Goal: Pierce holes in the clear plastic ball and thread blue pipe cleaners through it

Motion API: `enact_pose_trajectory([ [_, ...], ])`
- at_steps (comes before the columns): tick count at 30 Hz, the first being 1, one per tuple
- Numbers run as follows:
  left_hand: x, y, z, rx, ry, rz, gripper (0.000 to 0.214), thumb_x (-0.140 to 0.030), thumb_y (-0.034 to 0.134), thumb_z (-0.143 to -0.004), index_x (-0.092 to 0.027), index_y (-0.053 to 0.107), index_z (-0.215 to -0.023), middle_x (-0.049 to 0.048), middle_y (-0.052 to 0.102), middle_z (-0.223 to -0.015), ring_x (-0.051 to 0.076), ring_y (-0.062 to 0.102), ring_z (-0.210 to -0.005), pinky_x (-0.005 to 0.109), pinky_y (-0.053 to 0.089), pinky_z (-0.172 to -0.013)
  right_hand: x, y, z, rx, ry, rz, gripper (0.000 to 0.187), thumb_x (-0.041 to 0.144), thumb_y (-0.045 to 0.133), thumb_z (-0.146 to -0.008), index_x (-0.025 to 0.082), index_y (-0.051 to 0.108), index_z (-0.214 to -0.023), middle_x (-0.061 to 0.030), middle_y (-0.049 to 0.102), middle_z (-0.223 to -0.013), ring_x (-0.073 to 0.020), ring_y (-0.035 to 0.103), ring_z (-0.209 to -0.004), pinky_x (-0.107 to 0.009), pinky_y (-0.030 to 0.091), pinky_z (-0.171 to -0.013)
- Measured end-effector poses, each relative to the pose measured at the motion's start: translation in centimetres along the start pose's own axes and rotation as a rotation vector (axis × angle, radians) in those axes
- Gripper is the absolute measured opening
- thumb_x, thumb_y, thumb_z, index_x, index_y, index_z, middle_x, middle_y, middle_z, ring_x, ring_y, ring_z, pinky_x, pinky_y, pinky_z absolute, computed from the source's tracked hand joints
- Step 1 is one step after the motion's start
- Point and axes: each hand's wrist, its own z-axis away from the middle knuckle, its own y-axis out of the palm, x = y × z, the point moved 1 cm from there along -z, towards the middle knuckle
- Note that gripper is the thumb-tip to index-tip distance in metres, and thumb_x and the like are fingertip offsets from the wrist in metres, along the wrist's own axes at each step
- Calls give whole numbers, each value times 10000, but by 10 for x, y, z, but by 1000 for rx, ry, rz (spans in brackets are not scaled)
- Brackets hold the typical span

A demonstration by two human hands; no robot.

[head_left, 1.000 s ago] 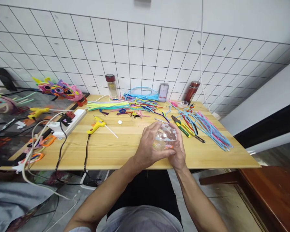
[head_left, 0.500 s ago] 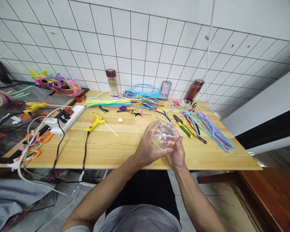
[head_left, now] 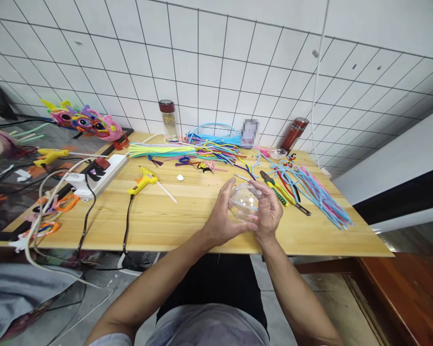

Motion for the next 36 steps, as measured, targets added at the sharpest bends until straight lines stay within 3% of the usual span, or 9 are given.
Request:
enact_pose_trajectory([
  [3, 5, -2, 1, 3, -267, 231, 1028, -611, 856, -745, -223, 356, -1556, 201, 509, -1547, 372, 559, -1398, 530, 503, -1139, -4, 3, -3, 13, -125, 110, 367, 521, 543, -1018, 265, 761, -1166, -77, 766, -1185, -294, 684, -1186, -510, 517, -1054],
  [7, 9, -6, -5, -83, -374, 482, 902, -552, 877, -733, -240, 464, -1472, 148, 602, -1461, 332, 608, -1338, 455, 522, -1105, -8, 1, -6, 194, -53, 106, 578, 698, 476, -993, 282, 669, -1346, -111, 677, -1378, -321, 606, -1325, -544, 459, -1146],
  [11, 6, -9, -18, -176, -502, 837, 723, -578, 786, -814, -235, 539, -1400, 127, 665, -1394, 323, 654, -1300, 462, 548, -1071, -12, -7, -9, 373, -35, 128, 931, 728, 704, -842, 288, 382, -1597, -125, 394, -1668, -353, 369, -1546, -588, 314, -1269],
  [14, 3, -10, -25, -100, -574, 988, 718, -655, 723, -838, -204, 570, -1376, 159, 699, -1341, 370, 665, -1285, 519, 570, -1025, -15, -11, -14, 423, -43, 175, 929, 562, 821, -817, 286, 383, -1588, -130, 427, -1641, -345, 399, -1529, -569, 355, -1253],
  [17, 6, -15, -28, -48, -598, 920, 749, -687, 681, -860, -230, 538, -1437, 165, 632, -1457, 379, 606, -1366, 538, 544, -1061, -14, -14, -24, 382, -75, 221, 862, 476, 846, -800, 277, 449, -1539, -136, 523, -1548, -344, 504, -1439, -556, 437, -1193],
  [22, 15, -28, -38, -14, -410, 573, 995, -476, 923, -695, -297, 425, -1537, 133, 405, -1668, 328, 434, -1524, 440, 434, -1195, -6, -17, -44, 477, -192, 424, 877, 464, 883, -744, 289, 495, -1511, -139, 580, -1503, -371, 524, -1405, -621, 400, -1195],
  [28, 17, -20, -57, -53, -578, 818, 691, -623, 769, -827, -218, 583, -1356, 142, 687, -1361, 301, 727, -1150, 406, 612, -910, -7, -25, -50, 417, -77, 310, 869, 500, 832, -822, 312, 433, -1571, -123, 482, -1620, -337, 490, -1460, -590, 406, -1203],
  [31, 18, -17, -61, -86, -665, 942, 585, -628, 686, -899, -188, 621, -1279, 139, 746, -1225, 286, 764, -1034, 399, 642, -810, -16, -30, -46, 398, -39, 270, 701, 470, 781, -879, 308, 519, -1509, -115, 551, -1567, -318, 529, -1431, -569, 449, -1170],
  [36, 20, -14, -62, -58, -739, 994, 535, -614, 577, -979, -174, 635, -1277, 150, 771, -1165, 276, 770, -997, 402, 660, -784, -22, -27, -40, 371, -4, 283, 714, 471, 809, -847, 278, 552, -1485, -125, 585, -1534, -315, 572, -1382, -551, 482, -1138],
])
